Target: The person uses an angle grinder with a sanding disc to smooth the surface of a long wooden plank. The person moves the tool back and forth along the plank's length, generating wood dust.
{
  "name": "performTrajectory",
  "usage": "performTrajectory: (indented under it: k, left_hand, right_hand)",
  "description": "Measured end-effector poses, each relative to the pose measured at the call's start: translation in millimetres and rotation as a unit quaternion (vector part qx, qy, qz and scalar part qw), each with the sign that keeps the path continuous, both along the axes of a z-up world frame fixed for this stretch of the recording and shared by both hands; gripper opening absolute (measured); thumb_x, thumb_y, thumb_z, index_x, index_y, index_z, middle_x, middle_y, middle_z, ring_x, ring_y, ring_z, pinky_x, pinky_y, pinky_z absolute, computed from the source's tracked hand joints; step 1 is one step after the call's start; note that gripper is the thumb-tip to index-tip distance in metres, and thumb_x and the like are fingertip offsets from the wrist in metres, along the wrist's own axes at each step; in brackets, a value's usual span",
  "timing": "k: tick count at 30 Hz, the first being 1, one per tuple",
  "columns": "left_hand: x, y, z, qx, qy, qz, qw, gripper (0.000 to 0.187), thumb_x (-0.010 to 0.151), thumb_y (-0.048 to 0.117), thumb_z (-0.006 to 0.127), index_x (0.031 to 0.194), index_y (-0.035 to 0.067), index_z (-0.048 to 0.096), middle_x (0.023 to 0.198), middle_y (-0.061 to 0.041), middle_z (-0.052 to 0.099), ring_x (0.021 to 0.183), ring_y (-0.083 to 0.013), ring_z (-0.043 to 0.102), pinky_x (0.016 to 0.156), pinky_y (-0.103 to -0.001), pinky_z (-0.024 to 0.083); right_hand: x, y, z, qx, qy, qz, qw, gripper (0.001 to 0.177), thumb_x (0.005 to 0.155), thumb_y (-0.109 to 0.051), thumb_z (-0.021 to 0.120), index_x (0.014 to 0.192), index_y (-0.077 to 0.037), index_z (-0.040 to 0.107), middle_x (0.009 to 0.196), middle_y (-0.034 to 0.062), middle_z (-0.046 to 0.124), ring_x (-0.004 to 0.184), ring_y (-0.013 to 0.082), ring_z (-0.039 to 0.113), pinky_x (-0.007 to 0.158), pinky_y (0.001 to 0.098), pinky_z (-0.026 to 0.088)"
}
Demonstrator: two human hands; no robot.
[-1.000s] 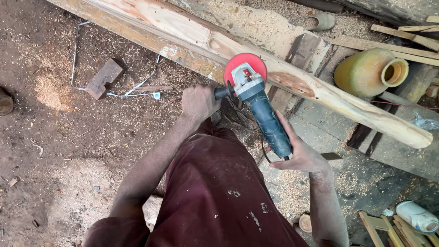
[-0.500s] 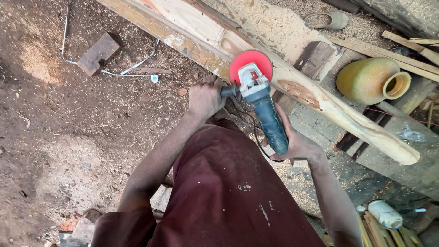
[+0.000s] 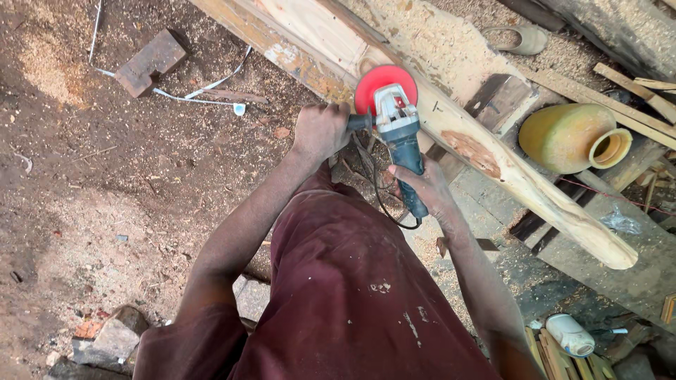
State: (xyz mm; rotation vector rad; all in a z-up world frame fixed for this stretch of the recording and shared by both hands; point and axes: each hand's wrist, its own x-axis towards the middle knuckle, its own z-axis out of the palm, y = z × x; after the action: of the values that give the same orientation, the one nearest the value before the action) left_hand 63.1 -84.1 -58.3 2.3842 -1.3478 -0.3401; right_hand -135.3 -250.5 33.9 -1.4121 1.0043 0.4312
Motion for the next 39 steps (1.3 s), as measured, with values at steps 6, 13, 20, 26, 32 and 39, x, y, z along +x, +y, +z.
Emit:
performTrajectory:
  k: [6,13,20,26,32,39]
  left_hand:
    - [3.4,0.8,14.9,-0.032,-0.021,0.070,0.997,0.035,0.066,0.029,0.082,0.084,0.008,0.061,0.073,-0.007,0.067,0.070,-0.0260,0.072,0.060,-0.041,0.057]
    - [8.7,5.0,1.2,-0.013,-0.006,0.059,0.998,0.037,0.069,0.032,0.083,0.086,0.008,0.061,0.074,-0.008,0.068,0.068,-0.0261,0.072,0.059,-0.040,0.058]
    - [-3.9,-13.5,-21.6,0.078,0.010,-0.012,0.997,0.023,0.087,0.029,0.076,0.091,0.008,0.066,0.065,-0.005,0.065,0.049,-0.0120,0.063,0.044,-0.031,0.053]
    - [5.0,-18.3,-16.1,0.079,0.022,-0.004,0.997,0.024,0.095,0.028,0.072,0.088,0.006,0.065,0.061,-0.005,0.064,0.046,-0.0130,0.063,0.042,-0.033,0.053]
    - [29.5,-31.1,-8.6,0.039,0.027,-0.015,0.999,0.021,0.080,0.024,0.076,0.084,0.006,0.065,0.063,-0.007,0.065,0.053,-0.0208,0.067,0.052,-0.038,0.057]
    - [21.6,-46.6,-2.9,0.046,0.003,-0.029,0.999,0.019,0.093,0.022,0.072,0.084,0.007,0.066,0.062,-0.007,0.065,0.050,-0.0169,0.066,0.047,-0.034,0.056]
  right_hand:
    - [10.5,-13.2,3.0,-0.010,0.029,0.016,0.999,0.038,0.084,-0.030,0.079,0.106,-0.002,0.065,0.074,0.0044,0.068,0.058,0.0142,0.067,0.053,0.0298,0.054]
    - [19.4,-20.2,-2.5,0.054,0.025,-0.006,0.998,0.040,0.084,-0.032,0.080,0.104,-0.001,0.065,0.074,0.0061,0.068,0.057,0.0147,0.067,0.053,0.0293,0.054]
    - [12.0,-23.1,17.2,0.024,0.069,-0.022,0.997,0.047,0.082,-0.035,0.081,0.109,-0.001,0.062,0.073,0.0074,0.067,0.056,0.0153,0.067,0.052,0.0301,0.055]
    - [18.8,-28.5,22.3,-0.001,0.037,-0.011,0.999,0.048,0.082,-0.034,0.082,0.110,0.000,0.064,0.075,0.0066,0.068,0.059,0.0143,0.068,0.054,0.0294,0.055]
    - [31.5,-32.5,16.0,0.024,0.051,-0.031,0.998,0.046,0.084,-0.035,0.081,0.109,0.001,0.066,0.074,0.0065,0.067,0.058,0.0146,0.066,0.053,0.0291,0.053]
    - [24.9,-37.8,29.7,0.035,0.033,-0.078,0.996,0.051,0.080,-0.032,0.081,0.116,-0.003,0.061,0.074,0.0062,0.066,0.057,0.0155,0.066,0.051,0.0307,0.055]
